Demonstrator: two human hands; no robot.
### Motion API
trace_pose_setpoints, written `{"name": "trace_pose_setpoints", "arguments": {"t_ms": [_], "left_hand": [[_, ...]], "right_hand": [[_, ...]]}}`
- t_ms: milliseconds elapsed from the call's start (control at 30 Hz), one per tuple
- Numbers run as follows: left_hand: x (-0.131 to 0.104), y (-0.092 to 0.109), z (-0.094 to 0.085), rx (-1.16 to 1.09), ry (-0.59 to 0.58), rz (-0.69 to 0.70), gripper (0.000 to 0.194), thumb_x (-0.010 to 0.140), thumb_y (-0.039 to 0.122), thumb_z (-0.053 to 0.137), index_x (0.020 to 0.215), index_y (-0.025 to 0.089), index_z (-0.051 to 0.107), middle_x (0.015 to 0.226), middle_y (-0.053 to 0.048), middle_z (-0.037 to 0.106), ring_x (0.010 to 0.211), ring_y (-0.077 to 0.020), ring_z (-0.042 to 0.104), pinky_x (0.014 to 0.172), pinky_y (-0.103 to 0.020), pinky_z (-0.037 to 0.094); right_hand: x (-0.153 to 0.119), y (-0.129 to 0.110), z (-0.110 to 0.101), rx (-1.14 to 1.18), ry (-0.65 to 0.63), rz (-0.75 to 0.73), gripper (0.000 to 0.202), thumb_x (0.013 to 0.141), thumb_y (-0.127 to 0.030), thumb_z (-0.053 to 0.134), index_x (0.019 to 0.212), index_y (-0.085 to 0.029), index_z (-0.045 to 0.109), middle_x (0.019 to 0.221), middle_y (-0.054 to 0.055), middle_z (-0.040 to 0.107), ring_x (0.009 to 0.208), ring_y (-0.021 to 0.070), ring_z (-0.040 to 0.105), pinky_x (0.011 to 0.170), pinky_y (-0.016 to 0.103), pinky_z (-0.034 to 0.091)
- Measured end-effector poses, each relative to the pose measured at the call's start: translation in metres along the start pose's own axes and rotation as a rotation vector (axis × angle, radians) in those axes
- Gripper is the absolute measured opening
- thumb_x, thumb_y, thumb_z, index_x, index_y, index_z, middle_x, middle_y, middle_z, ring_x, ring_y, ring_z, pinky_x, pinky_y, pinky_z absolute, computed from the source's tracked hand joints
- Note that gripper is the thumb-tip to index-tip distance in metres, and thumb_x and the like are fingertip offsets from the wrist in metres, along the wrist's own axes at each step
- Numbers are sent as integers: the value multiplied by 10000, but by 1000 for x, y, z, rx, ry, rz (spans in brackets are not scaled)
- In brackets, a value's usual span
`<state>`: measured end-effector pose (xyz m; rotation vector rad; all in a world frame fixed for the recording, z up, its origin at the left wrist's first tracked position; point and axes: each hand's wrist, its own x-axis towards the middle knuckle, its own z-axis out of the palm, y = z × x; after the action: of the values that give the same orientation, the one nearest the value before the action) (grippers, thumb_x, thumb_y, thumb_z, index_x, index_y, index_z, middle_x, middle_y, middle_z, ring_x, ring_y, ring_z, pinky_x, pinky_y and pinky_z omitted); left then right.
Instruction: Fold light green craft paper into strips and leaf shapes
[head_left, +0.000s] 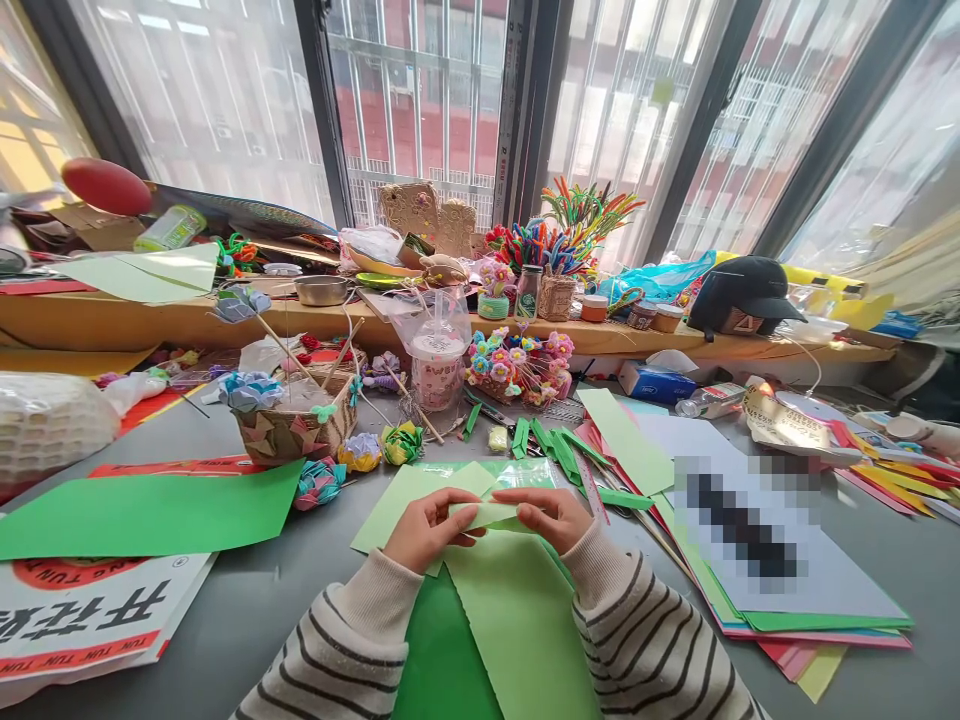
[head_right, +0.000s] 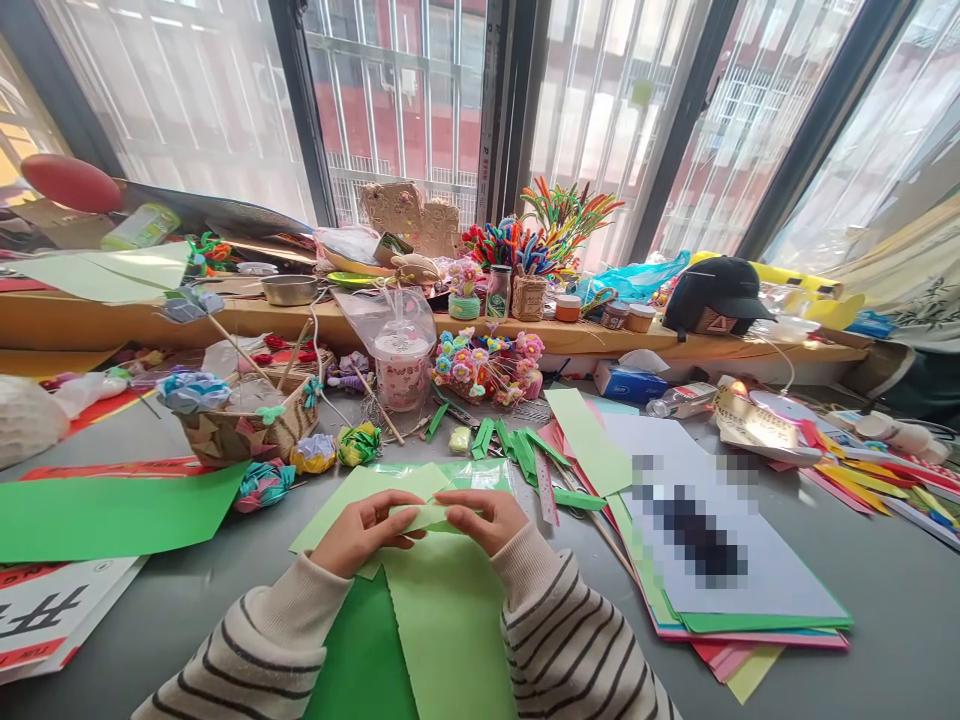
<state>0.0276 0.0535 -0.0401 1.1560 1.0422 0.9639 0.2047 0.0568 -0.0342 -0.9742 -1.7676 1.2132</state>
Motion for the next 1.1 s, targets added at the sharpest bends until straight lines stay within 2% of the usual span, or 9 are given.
{"name": "trace_pose_setpoints", "arguments": {"t_ms": [100, 200, 300, 400, 567, 733, 867, 1000, 1100], "left_hand": [[0, -1, 0, 58, -18, 46, 291, 552, 334, 603, 735, 115, 545, 625, -18, 599, 571, -167, 597, 506, -249, 472], [0, -1, 1, 83, -43, 79, 296, 566, 333, 592, 758, 115, 536, 619, -17, 594, 548, -162, 592, 474, -243, 466], [-1, 2, 2, 71, -27, 86, 350, 563, 325, 599, 831, 125, 498, 570, 3, 581, 518, -156, 590, 451, -231, 456], [-2, 4, 4, 28, 11, 84, 348, 562, 328, 601, 821, 126, 487, 528, 14, 569, 500, -145, 580, 457, -231, 456], [-3, 5, 7, -34, 15, 95, 309, 514, 310, 636, 740, 121, 541, 621, -26, 599, 589, -159, 568, 496, -246, 466], [-4, 3, 9, 20, 43, 107, 248, 527, 310, 622, 682, 117, 603, 589, -18, 591, 569, -141, 534, 515, -253, 472], [-3, 2, 10, 50, 62, 107, 225, 536, 329, 608, 620, 121, 620, 533, -5, 560, 552, -142, 524, 513, -254, 475], [-5, 4, 10, 89, 23, 67, 198, 537, 319, 609, 558, 123, 620, 497, 1, 557, 524, -132, 526, 521, -236, 466], [-7, 5, 10, 118, -69, 11, 189, 550, 310, 603, 536, 122, 617, 467, 7, 560, 495, -120, 529, 523, -229, 458]], "right_hand": [[0, 3, -3, 122, -16, 181, 450, 687, -494, 389, 854, -140, 611, 797, 90, 624, 729, 208, 567, 643, 335, 442], [-1, 5, -4, 202, -67, 259, 399, 636, -461, 488, 848, -144, 609, 695, 59, 628, 631, 175, 576, 575, 295, 450], [-1, 6, 0, 243, -69, 246, 354, 562, -384, 593, 808, -130, 611, 668, 39, 620, 619, 149, 568, 593, 268, 442], [0, 6, 6, 270, -38, 255, 334, 525, -367, 620, 747, -118, 605, 612, 25, 606, 560, 141, 562, 550, 267, 445], [1, 7, 14, 330, 28, 299, 321, 518, -400, 608, 667, -120, 563, 523, -4, 569, 438, 131, 548, 416, 248, 435], [-1, 3, 20, 319, 58, 300, 307, 529, -409, 593, 649, -130, 549, 515, -14, 561, 439, 131, 553, 394, 228, 428], [-2, 2, 21, 249, 41, 297, 305, 537, -414, 586, 646, -131, 552, 527, -11, 556, 485, 137, 557, 440, 239, 440], [-1, 3, 19, 164, 51, 234, 270, 560, -383, 583, 632, -124, 567, 530, -13, 536, 505, 105, 522, 459, 212, 430], [0, 4, 17, 199, 102, 193, 256, 568, -374, 580, 642, -129, 569, 539, -19, 529, 505, 93, 505, 476, 219, 443]]}}
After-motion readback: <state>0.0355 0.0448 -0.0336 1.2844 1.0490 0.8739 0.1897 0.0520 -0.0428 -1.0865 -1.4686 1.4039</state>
